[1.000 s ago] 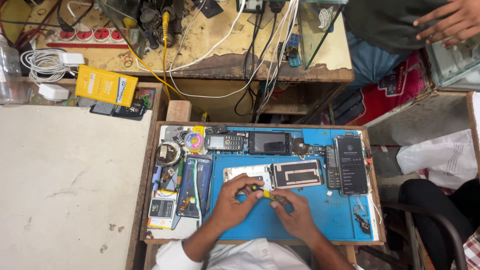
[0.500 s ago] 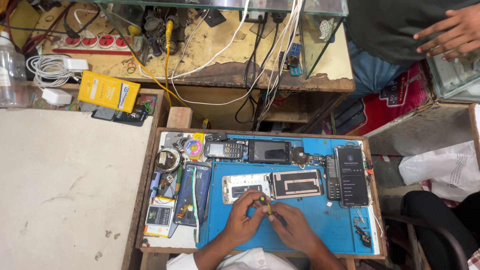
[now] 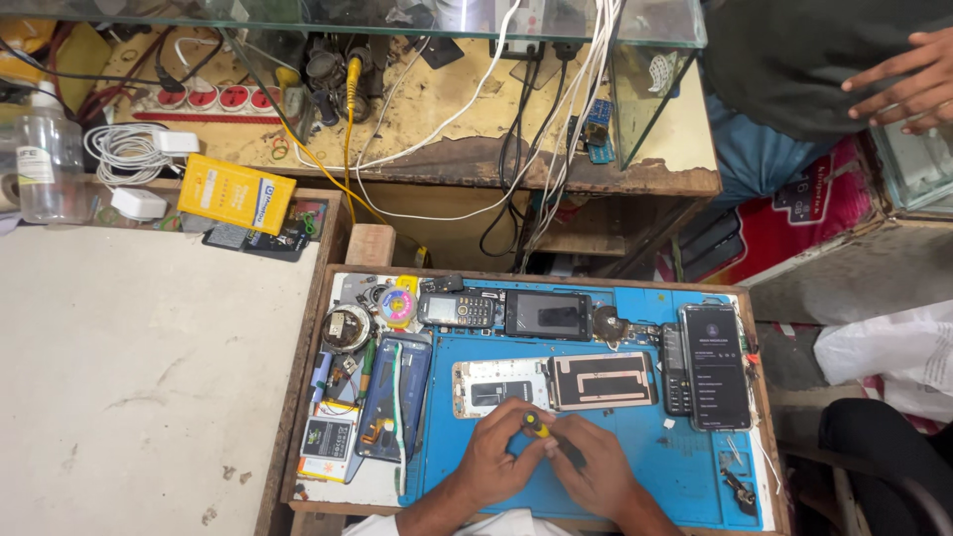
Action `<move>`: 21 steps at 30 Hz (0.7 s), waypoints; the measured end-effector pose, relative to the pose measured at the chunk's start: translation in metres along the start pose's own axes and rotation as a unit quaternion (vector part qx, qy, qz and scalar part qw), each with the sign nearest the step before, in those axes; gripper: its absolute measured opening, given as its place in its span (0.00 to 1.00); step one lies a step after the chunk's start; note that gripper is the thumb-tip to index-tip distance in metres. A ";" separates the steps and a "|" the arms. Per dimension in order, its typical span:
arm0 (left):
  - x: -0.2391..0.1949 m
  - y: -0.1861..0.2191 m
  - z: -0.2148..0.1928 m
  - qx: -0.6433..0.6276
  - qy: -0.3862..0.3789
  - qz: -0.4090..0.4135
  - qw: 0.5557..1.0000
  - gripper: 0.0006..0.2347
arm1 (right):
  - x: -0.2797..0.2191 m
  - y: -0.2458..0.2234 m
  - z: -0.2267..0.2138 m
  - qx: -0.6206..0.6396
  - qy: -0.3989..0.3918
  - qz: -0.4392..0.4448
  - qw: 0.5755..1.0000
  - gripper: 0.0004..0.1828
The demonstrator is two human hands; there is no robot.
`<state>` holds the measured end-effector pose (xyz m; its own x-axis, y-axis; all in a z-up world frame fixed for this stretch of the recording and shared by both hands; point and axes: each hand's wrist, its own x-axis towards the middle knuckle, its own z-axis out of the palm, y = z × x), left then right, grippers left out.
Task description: The person uses a yellow-handled screwdriver to remove screws from a white mobile phone chassis, removes the battery, and places the phone aside. They then pick up a black feature phone and interact with its screen and keypad.
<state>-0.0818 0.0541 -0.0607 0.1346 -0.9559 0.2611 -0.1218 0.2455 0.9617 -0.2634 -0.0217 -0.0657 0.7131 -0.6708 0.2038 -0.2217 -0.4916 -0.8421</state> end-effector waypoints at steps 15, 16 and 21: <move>-0.011 -0.024 0.005 0.054 0.017 0.030 0.998 0.08 | -0.028 0.050 0.026 -0.074 0.113 -0.063 0.989 0.15; -0.009 -0.026 0.004 0.066 0.009 0.027 0.997 0.08 | -0.027 0.053 0.023 -0.054 0.100 -0.035 0.993 0.16; -0.006 -0.018 0.003 0.022 0.012 0.033 0.999 0.06 | -0.013 0.029 0.011 -0.044 0.078 0.007 0.996 0.19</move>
<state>-0.0834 0.0548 -0.0800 0.1482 -0.9334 0.3267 -0.1742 0.3006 0.9377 -0.2717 -0.0212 -0.0985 0.5985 -0.7529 0.2737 -0.2929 -0.5237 -0.8000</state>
